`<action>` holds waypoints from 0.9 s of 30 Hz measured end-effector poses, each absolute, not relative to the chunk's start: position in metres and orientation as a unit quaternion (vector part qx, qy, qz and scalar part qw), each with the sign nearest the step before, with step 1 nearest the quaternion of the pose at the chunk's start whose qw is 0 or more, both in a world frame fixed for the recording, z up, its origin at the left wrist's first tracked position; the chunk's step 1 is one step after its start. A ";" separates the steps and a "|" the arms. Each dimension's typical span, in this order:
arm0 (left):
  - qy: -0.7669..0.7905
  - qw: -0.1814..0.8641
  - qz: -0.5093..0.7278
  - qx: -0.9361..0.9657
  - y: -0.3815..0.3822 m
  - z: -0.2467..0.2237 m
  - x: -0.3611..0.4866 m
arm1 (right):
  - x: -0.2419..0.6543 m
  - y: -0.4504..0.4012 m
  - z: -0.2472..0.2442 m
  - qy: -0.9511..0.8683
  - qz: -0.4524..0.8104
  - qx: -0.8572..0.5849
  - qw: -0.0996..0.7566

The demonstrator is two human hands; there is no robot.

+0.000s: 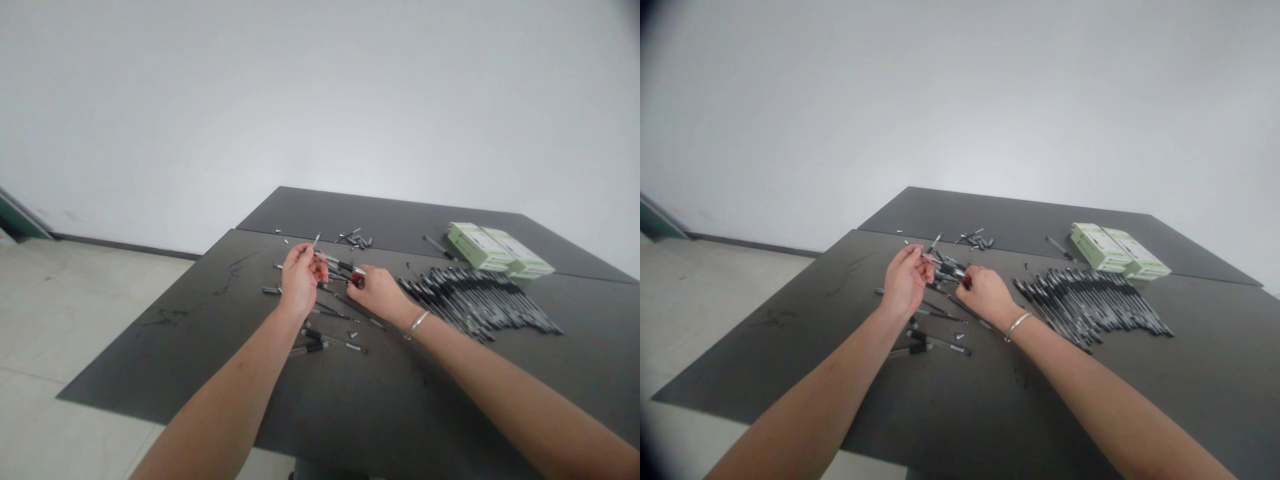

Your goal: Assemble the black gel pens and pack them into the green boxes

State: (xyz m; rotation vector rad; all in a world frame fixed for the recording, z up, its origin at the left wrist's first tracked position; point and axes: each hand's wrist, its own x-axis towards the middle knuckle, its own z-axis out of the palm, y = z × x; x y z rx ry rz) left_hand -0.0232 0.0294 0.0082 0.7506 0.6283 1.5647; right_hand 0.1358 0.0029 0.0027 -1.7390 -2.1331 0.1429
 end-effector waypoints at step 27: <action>0.288 0.591 0.677 0.331 0.032 0.007 -0.027 | 0.167 -0.036 -0.008 -0.709 0.194 -0.618 0.279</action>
